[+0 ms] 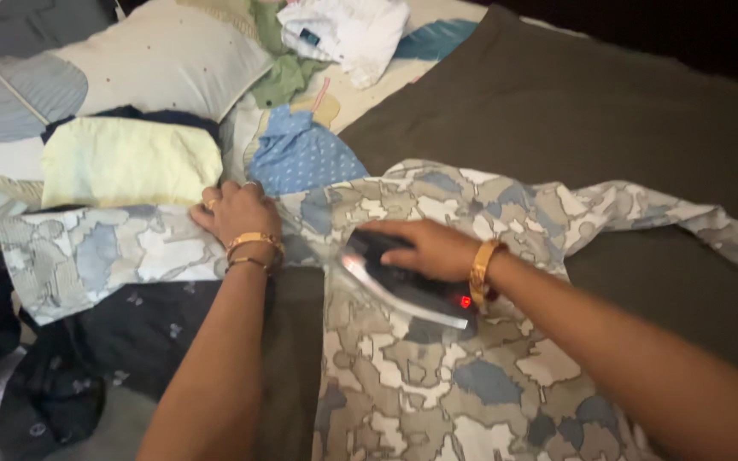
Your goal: The person irons a patterned long-sleeve shirt on a bed, smoothing the body and sleeves with an electric iron, then folds it. The person then irons a blue patterned shirt, smoothing the sleeves and body before folding it as well.
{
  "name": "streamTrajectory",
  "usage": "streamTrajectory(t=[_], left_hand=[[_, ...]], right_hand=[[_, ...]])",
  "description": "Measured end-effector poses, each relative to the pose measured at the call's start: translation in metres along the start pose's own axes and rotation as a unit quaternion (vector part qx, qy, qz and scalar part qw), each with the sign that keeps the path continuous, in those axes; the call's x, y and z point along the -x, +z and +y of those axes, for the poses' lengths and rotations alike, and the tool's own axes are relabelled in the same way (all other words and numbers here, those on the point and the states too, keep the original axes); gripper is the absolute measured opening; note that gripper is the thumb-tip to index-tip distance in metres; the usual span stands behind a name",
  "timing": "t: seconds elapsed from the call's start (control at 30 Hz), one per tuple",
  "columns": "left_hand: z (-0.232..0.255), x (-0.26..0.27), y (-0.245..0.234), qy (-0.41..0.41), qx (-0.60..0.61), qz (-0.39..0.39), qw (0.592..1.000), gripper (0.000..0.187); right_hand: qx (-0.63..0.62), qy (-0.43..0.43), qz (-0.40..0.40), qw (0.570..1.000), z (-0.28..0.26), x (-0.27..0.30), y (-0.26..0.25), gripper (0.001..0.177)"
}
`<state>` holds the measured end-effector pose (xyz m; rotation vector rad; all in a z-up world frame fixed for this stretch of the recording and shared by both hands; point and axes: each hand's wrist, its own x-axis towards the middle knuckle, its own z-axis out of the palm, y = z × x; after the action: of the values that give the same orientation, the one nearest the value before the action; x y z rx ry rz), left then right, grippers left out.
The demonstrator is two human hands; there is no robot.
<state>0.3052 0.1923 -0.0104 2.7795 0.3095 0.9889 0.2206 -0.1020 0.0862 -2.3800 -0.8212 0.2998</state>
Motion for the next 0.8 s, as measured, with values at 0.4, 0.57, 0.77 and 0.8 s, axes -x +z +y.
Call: streamTrajectory(t=[0.4,0.57,0.77,0.8], left_hand=[[0.052,-0.001,-0.012,0.142,0.153,0.082,0.974,0.028],[0.140,-0.044,0.016,0.053,0.144,-0.104,0.983,0.020],[0.193,-0.053,0.055,0.050,0.010,-0.261,0.964,0.023],[0.197,-0.049,0.061,0.057,0.008,-0.282,0.958,0.026]], right_hand=[[0.002,-0.013,0.020,1.000,0.025,0.048,-0.034,0.063],[-0.137,0.236,0.055,0.960,0.014,0.079,-0.031,0.061],[-0.092,0.190,0.078,0.974,0.023,0.093,-0.048,0.067],[-0.111,0.242,0.058,0.962,0.027,0.098,-0.047,0.068]])
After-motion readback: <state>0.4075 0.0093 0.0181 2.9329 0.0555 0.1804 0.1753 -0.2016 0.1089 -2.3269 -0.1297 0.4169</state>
